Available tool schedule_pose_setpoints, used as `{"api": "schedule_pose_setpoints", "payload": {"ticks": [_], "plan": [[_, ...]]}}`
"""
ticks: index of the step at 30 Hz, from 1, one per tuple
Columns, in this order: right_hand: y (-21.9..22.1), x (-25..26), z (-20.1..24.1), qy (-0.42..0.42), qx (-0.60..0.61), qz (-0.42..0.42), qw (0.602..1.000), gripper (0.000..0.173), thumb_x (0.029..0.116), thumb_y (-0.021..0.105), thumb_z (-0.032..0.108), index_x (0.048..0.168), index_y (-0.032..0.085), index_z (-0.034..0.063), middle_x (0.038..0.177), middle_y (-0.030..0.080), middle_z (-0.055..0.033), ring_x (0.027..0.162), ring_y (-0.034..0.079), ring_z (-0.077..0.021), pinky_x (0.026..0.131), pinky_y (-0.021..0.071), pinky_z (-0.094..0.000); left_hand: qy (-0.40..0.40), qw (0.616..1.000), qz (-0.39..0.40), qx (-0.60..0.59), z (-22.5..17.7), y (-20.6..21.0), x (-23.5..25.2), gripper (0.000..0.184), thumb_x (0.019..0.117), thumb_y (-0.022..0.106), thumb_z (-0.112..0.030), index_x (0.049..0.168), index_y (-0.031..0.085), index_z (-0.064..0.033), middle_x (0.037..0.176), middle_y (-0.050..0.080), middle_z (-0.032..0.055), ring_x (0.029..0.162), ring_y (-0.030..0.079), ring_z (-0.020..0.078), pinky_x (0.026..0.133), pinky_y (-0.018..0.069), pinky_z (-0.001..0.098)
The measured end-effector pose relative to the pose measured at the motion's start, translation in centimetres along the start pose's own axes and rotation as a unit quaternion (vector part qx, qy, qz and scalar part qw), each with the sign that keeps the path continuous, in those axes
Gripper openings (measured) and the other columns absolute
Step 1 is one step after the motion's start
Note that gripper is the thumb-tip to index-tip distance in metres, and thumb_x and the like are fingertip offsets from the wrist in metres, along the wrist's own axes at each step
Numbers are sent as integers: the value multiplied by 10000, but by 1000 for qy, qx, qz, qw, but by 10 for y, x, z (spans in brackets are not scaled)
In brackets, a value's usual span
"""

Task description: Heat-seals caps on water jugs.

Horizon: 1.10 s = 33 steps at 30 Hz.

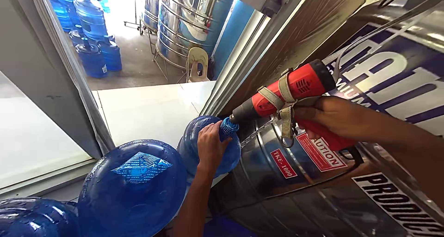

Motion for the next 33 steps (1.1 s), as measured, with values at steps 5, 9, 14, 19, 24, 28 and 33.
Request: {"api": "schedule_pose_setpoints", "payload": {"ticks": [5,9,14,19,24,28,33], "plan": [[4,-7,15,2,-31,2,1000,404,1014,549,523,1087,670,144,741,688,-80,555,672,-189,512,595,-312,-2,1000,0,8,1,1,-2,637,841,807,-463,1379,646,-163,1284,712,6,1290,605,186,1153,416,433],[3,-12,18,10,-67,-13,998,410,1019,534,528,1066,675,146,731,690,-64,553,672,-183,504,597,-327,1,1000,-6,7,1,1,-3,659,832,820,-444,1391,634,-149,1299,705,9,1290,604,192,1149,419,434],[5,-22,18,19,-60,-23,998,408,1007,544,544,1078,671,163,731,694,-70,553,677,-197,498,600,-339,-1,1000,-6,13,2,2,-4,680,834,820,-452,1403,622,-137,1296,705,18,1290,605,199,1147,421,438],[8,-34,10,29,-82,-44,995,477,968,546,636,1042,667,180,705,697,-36,545,677,-164,497,598,-331,-4,1000,-9,17,2,1,-5,692,822,831,-444,1409,618,-146,1300,702,15,1296,600,196,1151,416,440],[11,-51,-7,43,-81,-84,992,426,984,553,598,1049,662,192,715,696,-19,571,682,-156,518,601,-343,-10,1000,-11,20,2,1,-5,736,811,839,-460,1434,598,-151,1326,690,20,1301,596,204,1145,422,443],[23,-60,-31,-33,-48,-121,991,480,982,502,653,1081,674,216,738,684,26,587,670,-107,524,592,-317,-13,999,-13,33,4,-2,-6,765,814,825,-493,1450,581,-145,1320,693,14,1287,605,191,1139,433,433],[51,-65,-94,-128,86,-200,968,449,1018,530,530,1141,672,122,785,688,27,619,666,-80,564,601,-305,-33,998,1,51,5,-3,-3,769,822,799,-540,1461,576,-176,1301,703,1,1266,618,188,1129,443,429]]}}
Point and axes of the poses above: each hand's wrist, its own x-axis towards the middle knuckle, its own y-axis out of the palm, z = x × y, the point moved 10 cm from there along x, towards the middle knuckle
